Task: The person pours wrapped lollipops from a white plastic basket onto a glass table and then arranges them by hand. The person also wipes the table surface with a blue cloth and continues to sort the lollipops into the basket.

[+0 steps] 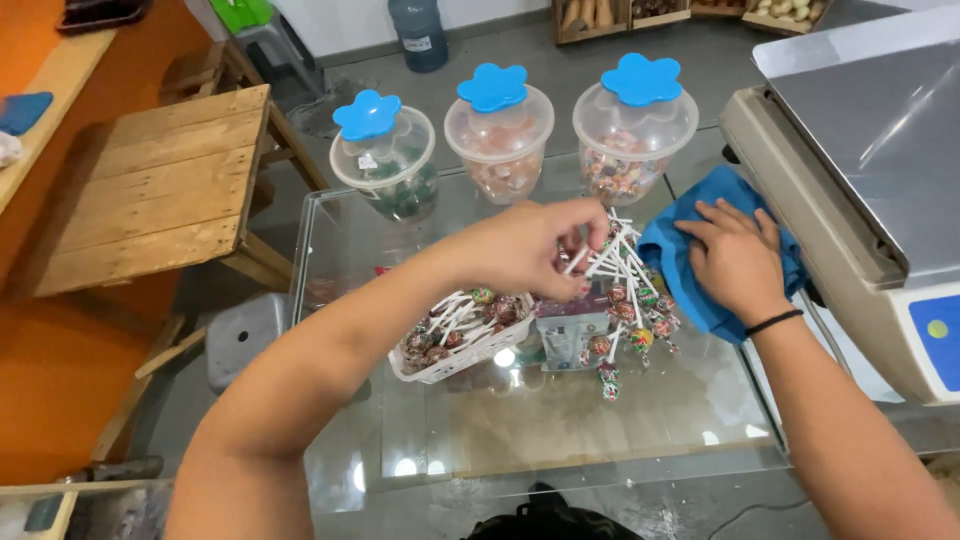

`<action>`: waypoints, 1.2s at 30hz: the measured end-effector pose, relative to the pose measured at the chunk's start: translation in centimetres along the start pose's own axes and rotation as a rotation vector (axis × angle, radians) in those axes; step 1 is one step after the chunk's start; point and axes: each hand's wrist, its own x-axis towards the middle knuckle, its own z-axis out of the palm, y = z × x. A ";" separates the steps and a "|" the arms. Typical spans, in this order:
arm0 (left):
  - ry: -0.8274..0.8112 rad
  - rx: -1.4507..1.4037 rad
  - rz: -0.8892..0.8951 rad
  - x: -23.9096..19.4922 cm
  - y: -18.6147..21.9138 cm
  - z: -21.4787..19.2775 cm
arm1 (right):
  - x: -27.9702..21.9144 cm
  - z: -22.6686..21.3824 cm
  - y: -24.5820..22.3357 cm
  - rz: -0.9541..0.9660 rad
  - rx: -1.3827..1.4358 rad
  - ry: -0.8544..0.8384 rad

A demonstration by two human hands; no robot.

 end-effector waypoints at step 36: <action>0.112 0.152 -0.201 -7.6 -3.7 -0.7 | 1.2 0.5 0.8 -0.076 0.036 -0.025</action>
